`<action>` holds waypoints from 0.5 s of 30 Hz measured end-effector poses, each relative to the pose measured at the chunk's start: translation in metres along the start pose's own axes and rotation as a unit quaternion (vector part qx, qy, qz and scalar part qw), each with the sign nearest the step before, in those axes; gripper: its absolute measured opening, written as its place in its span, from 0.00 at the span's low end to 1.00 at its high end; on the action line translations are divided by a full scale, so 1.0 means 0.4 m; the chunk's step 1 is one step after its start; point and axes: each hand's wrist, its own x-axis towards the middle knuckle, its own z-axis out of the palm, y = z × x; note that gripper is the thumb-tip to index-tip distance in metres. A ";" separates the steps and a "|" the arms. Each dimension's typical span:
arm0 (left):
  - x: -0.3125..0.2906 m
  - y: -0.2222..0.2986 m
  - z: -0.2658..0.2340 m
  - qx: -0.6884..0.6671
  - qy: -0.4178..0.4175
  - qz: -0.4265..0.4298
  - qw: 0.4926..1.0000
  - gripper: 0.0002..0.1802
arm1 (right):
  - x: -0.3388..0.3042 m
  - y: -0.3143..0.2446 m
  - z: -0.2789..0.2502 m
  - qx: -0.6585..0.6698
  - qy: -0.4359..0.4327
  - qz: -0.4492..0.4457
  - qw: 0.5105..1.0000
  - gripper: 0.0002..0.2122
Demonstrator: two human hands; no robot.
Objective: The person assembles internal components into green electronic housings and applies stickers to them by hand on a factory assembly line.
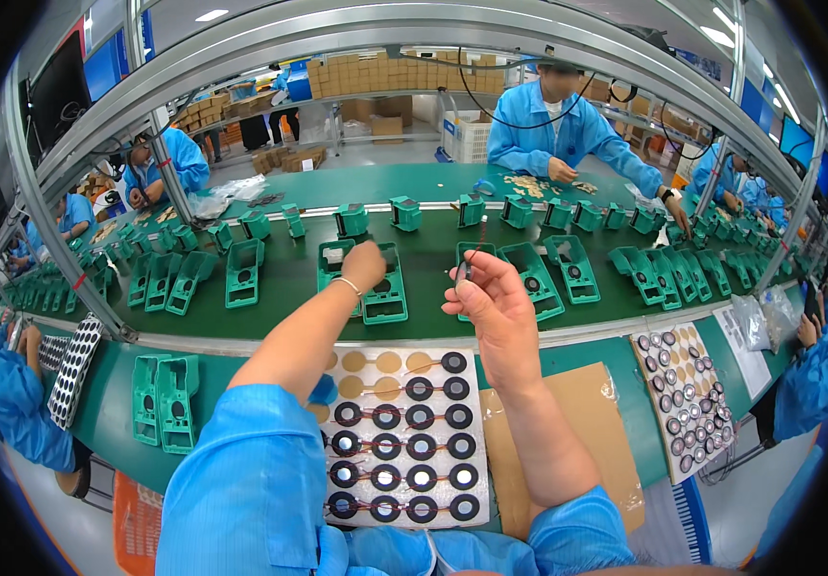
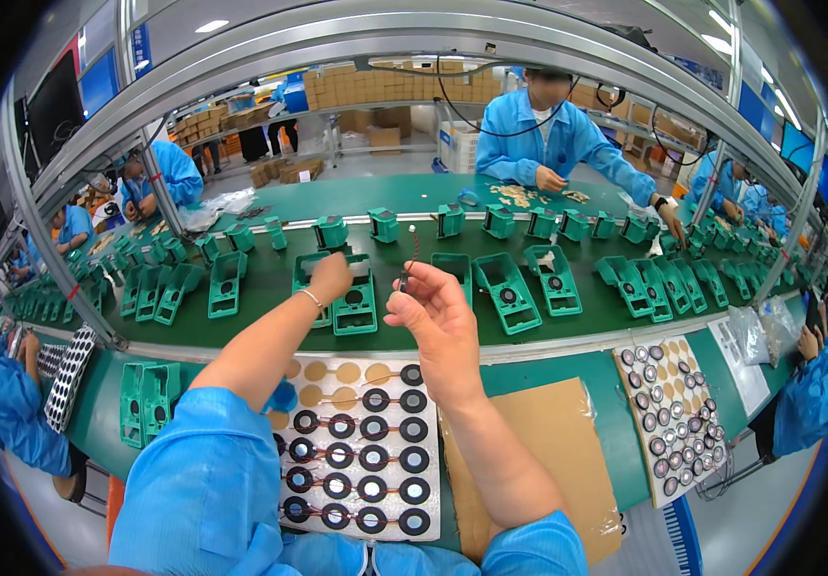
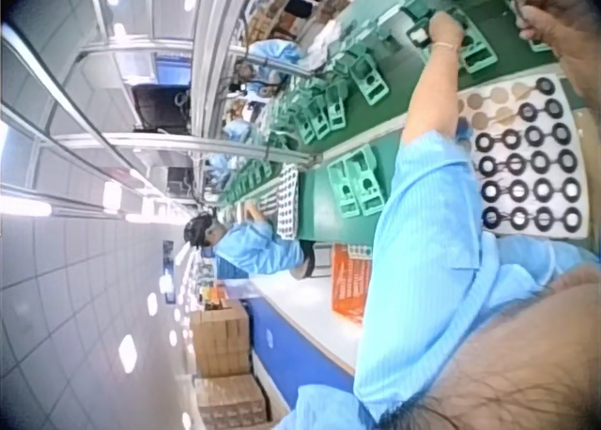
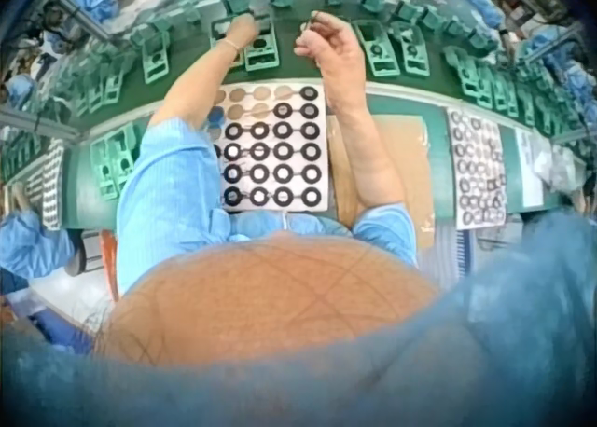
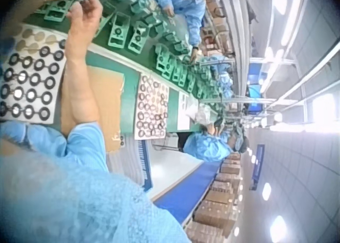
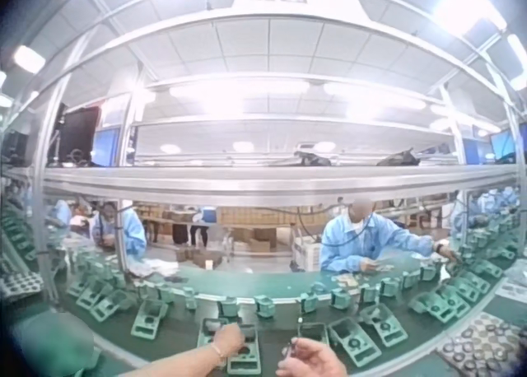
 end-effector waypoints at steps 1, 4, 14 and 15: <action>-0.012 -0.024 -0.012 0.051 -0.029 0.019 0.998 0.11 | -0.002 0.004 0.002 0.002 0.000 0.001 1.000 0.16; -0.056 -0.011 -0.037 0.121 -0.076 0.038 0.989 0.10 | -0.007 0.012 -0.001 -0.009 -0.012 0.039 0.999 0.15; -0.066 -0.071 -0.048 0.133 -0.026 0.049 0.990 0.18 | -0.008 0.021 0.007 -0.011 -0.024 0.042 0.999 0.15; -0.061 -0.055 -0.043 0.127 -0.056 0.042 0.989 0.17 | -0.009 0.021 0.005 -0.012 -0.025 0.043 0.999 0.15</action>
